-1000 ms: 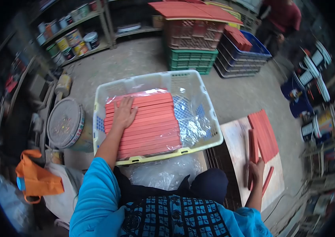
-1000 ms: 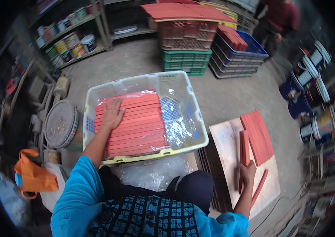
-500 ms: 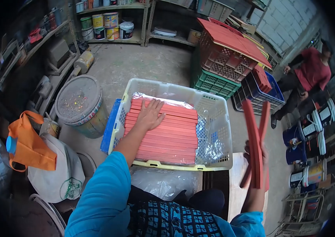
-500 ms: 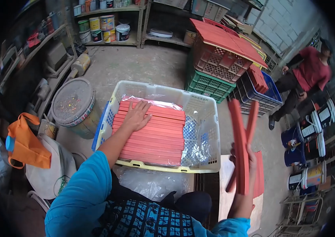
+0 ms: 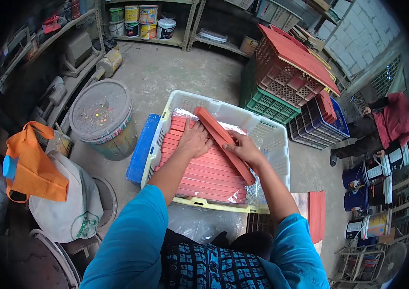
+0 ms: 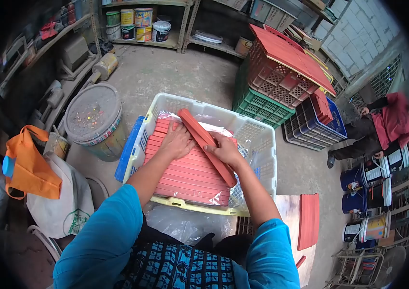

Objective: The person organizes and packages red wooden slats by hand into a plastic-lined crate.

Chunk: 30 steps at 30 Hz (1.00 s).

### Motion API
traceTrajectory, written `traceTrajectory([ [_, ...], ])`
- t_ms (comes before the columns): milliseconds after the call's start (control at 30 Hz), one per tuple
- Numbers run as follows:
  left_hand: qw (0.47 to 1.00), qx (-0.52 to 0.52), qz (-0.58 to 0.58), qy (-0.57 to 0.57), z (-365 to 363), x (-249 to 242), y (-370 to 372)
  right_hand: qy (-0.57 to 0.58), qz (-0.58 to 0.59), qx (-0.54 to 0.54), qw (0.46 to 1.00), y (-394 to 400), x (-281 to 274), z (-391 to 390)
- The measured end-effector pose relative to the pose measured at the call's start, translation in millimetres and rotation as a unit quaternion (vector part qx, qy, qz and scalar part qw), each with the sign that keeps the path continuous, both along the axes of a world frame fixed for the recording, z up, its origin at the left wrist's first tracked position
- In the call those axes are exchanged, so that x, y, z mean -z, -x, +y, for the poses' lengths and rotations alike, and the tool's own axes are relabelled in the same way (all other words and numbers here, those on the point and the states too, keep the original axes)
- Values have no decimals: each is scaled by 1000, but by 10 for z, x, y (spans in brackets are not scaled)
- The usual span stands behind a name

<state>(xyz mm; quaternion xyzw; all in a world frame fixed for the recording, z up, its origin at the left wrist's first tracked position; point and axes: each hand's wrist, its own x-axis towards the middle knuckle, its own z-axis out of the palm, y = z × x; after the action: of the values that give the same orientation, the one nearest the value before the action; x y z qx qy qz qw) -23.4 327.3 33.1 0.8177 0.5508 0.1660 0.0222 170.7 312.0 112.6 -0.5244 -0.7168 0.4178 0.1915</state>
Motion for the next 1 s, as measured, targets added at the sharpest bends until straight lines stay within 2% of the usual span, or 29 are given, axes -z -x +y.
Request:
traceTrajectory([
  [100, 1000, 9, 5, 27, -2, -20, 11, -128, -171, 23, 977, -14, 177, 29],
  [133, 1000, 6, 6, 29, -2, -4, 14, -133, -188, 14, 973, -22, 182, 31],
  [233, 998, 12, 22, 58, -11, -95, 22, -108, -141, 54, 983, 18, 188, -12],
  [300, 993, 27, 44, 106, -26, -214, 43, -92, -99, 26, 990, 20, 174, -76],
  [333, 995, 22, 39, 84, -23, -190, 38, -84, -78, 11, 993, 32, 153, -106],
  [433, 999, 8, 29, 24, -7, -25, 21, -92, -198, 23, 976, 127, -43, -214],
  [500, 1000, 3, 26, -8, 4, 19, 12, -88, -197, 31, 976, 147, -89, -262],
  [633, 999, 15, 44, 19, 19, -11, 24, -42, -178, 43, 982, 161, -141, -308],
  [733, 999, 18, 19, 31, -2, -61, 31, -132, -199, 38, 970, 142, 14, -343],
  [867, 999, 13, 1, 35, -30, -91, 36, -136, -267, 45, 953, 192, 159, -373],
  [1000, 1000, -1, -14, -14, 7, 59, 12, -142, -244, 79, 956, 154, 263, -314],
])
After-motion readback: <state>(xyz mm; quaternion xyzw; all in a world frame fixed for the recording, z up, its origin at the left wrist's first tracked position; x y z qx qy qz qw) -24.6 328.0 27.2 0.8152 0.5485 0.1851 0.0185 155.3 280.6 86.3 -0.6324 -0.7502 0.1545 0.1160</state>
